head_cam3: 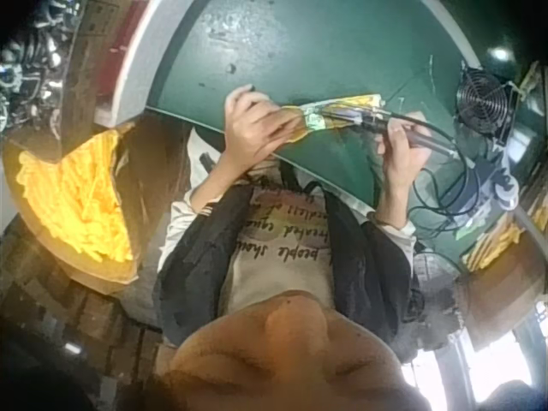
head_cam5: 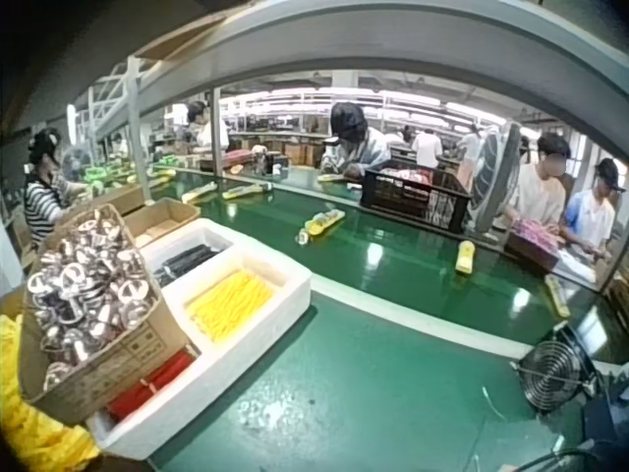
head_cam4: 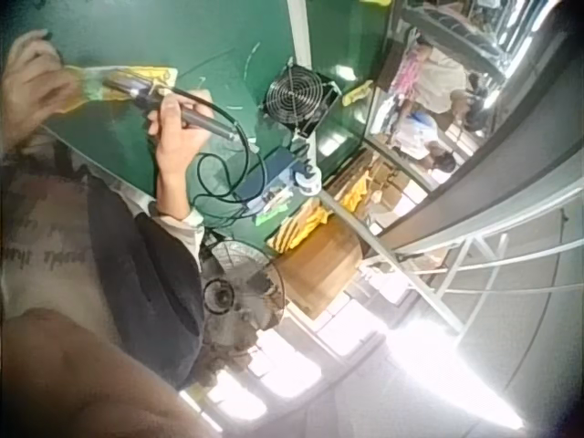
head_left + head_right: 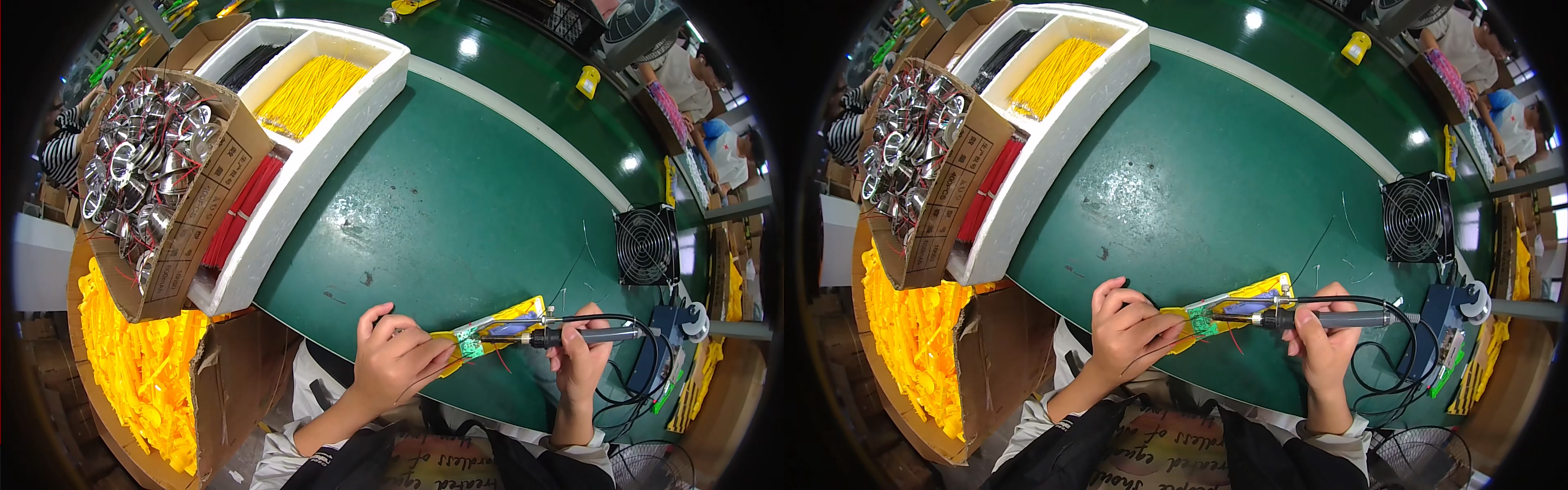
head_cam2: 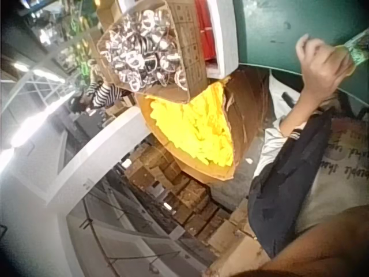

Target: The person picks flashlight housings from a conveyor belt, takes reflectors from a container, and solders electrical wires to circuit boards using a soldering iron. The person then places the assembled flashlights back onto the conveyor belt.

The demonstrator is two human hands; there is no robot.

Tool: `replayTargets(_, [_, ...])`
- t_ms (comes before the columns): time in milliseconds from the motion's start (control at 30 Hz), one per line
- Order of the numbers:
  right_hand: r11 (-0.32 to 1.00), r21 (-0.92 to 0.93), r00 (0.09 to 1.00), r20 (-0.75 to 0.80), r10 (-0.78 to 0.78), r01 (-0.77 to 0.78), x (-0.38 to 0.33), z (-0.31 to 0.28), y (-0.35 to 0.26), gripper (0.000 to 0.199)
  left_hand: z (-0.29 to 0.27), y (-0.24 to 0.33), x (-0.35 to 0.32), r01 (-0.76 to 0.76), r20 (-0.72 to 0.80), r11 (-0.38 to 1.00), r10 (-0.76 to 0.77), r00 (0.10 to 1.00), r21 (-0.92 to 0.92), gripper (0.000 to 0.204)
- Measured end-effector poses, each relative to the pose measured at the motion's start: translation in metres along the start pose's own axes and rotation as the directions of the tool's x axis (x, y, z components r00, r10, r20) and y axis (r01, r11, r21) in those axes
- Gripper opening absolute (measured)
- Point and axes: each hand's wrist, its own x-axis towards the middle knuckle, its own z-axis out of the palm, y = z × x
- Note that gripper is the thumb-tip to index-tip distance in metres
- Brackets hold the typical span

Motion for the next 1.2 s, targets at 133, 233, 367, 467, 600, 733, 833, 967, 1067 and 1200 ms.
replayTargets(133, [1.0, 0.005, 1.0, -0.002, 0.009, -0.009, -0.0006, -0.0007, -0.0004, 0.014, -0.0003, 0.0008, 0.0005, 0.0, -0.002, 1.0, 0.0, 1.0, 0.004, 0.017])
replayTargets(233, [1.0, 0.01, 1.0, 0.0, -0.009, 0.009, -0.0009, -0.0007, 0.0005, 0.014, -0.0003, 0.0005, 0.0, 0.0, 0.006, 1.0, 0.0, 1.0, 0.003, 0.017])
replayTargets(367, [1.0, -0.003, 1.0, 0.003, -0.006, 0.006, -0.0003, 0.0006, -0.0013, 0.014, -0.0002, 0.0005, 0.0005, 0.003, 0.01, 1.0, -0.003, 1.0, 0.005, 0.017])
replayTargets(467, [1.0, -0.011, 1.0, 0.006, -0.013, 0.013, -0.0002, 0.0009, -0.0029, 0.014, -0.0002, 0.001, 0.001, 0.009, 0.01, 1.0, -0.009, 1.0, 0.003, 0.017])
replayTargets(600, [1.0, -0.022, 1.0, 0.022, -0.022, 0.023, -0.0007, 0.0012, -0.0029, 0.014, 0.0, 0.0005, 0.0007, 0.006, 0.009, 1.0, -0.006, 1.0, 0.011, 0.017])
replayTargets(733, [1.0, -0.024, 1.0, 0.001, -0.02, 0.02, -0.0017, 0.0015, -0.0039, 0.014, -0.0004, 0.0012, 0.0016, 0.007, 0.009, 1.0, -0.007, 1.0, 0.014, 0.017])
replayTargets(833, [0.999, -0.041, 0.999, 0.01, -0.033, 0.033, -0.0021, 0.0011, -0.0044, 0.014, -0.0001, 0.0011, 0.0011, 0.006, 0.009, 1.0, -0.006, 1.0, 0.022, 0.017])
replayTargets(967, [0.998, -0.041, 0.999, 0.015, -0.036, 0.036, -0.0027, 0.0016, -0.0046, 0.013, 0.0003, 0.0008, 0.0011, 0.003, 0.009, 1.0, -0.003, 1.0, 0.027, 0.017])
replayTargets(1067, [0.998, -0.039, 0.999, 0.011, -0.042, 0.043, -0.0032, 0.0023, -0.0049, 0.012, 0.0005, 0.0008, 0.0017, 0.001, 0.008, 1.0, -0.001, 1.0, 0.029, 0.017])
replayTargets(1200, [0.999, -0.031, 0.999, 0.015, -0.029, 0.03, -0.0027, 0.0015, -0.0035, 0.012, 0.0009, 0.0001, 0.0006, -0.001, 0.008, 0.999, 0.001, 1.0, 0.036, 0.018])
